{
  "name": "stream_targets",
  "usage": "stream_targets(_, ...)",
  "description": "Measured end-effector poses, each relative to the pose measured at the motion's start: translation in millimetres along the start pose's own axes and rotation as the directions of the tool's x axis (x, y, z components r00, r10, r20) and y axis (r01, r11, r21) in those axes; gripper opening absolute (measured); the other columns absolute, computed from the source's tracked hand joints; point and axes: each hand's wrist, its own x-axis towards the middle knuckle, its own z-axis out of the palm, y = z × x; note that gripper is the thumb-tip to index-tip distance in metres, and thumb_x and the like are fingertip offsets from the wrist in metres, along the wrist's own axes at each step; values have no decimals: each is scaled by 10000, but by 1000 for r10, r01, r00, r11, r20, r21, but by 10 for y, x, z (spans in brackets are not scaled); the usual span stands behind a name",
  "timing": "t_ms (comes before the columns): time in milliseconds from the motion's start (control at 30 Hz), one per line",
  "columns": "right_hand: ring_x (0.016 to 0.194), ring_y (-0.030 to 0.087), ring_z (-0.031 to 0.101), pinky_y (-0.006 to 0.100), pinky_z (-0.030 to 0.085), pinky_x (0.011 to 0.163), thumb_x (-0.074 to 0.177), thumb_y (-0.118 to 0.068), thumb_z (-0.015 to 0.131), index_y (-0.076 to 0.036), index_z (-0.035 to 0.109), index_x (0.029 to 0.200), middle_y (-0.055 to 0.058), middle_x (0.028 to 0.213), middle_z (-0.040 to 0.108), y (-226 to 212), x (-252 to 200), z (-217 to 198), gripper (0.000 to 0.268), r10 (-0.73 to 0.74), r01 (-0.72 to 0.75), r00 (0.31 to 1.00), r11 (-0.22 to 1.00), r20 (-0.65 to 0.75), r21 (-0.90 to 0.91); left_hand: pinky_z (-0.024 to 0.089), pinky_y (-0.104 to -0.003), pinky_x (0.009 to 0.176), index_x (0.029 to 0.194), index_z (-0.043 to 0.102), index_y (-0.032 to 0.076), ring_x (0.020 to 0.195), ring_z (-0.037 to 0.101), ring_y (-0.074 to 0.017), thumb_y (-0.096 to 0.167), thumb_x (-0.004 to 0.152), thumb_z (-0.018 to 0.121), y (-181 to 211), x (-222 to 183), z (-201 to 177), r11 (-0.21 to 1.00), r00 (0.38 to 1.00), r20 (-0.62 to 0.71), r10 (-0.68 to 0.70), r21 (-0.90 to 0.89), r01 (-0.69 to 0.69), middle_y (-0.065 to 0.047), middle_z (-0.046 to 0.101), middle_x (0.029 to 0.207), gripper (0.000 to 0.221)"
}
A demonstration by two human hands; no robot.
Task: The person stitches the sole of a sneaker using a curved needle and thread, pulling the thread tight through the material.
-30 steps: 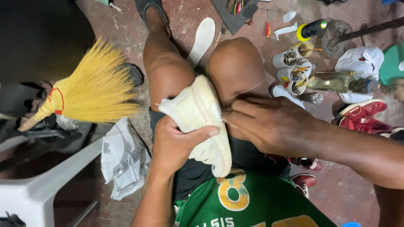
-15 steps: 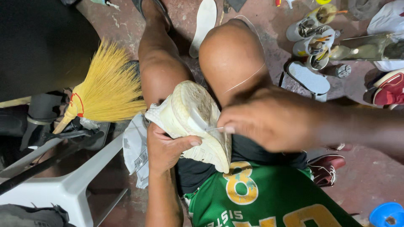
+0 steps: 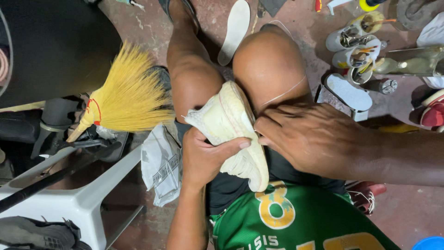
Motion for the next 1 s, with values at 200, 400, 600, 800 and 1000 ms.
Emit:
stream_targets(200,762,253,700,390,549,606,866,-307,641,-68,630,875,79,797,663,237,125,39,239,-243,211,963,949,-116,-233,593,-266,816,1054,783,15,880,716,-73,59,800,872,23,-4,3,999,999,-12,-41,-33,40,-30,801,987,273)
stream_targets(400,680,222,713,359,564,589,856,-357,663,-115,637,758,41,683,656,313,219,56,263,-291,229,948,905,-128,-358,588,-264,822,1065,777,12,891,705,-66,55,792,877,51,13,-27,999,999,-21,-44,-11,44,-32,800,999,294)
stream_targets(600,622,219,714,345,556,540,865,-416,661,-123,633,713,27,630,653,320,208,96,332,-275,200,952,891,-132,-408,590,-264,827,1086,771,-3,900,708,-75,39,812,861,55,30,-15,992,998,-13,-65,-112,63,-42,796,1015,291)
stream_targets(800,738,239,722,370,560,633,882,-370,655,-99,644,807,55,730,678,334,177,95,282,-281,218,950,909,-133,-356,586,-263,808,1077,774,0,887,706,-78,43,807,863,37,4,-25,996,998,-27,-64,-62,62,-34,796,1000,288)
stream_targets(1000,787,284,722,439,538,719,952,-272,523,-123,670,1062,99,870,724,423,77,-26,236,27,-129,971,896,239,424,587,-268,824,1083,767,4,894,708,-84,35,785,876,-101,-61,-71,998,998,-50,-27,-57,24,-36,787,1010,318)
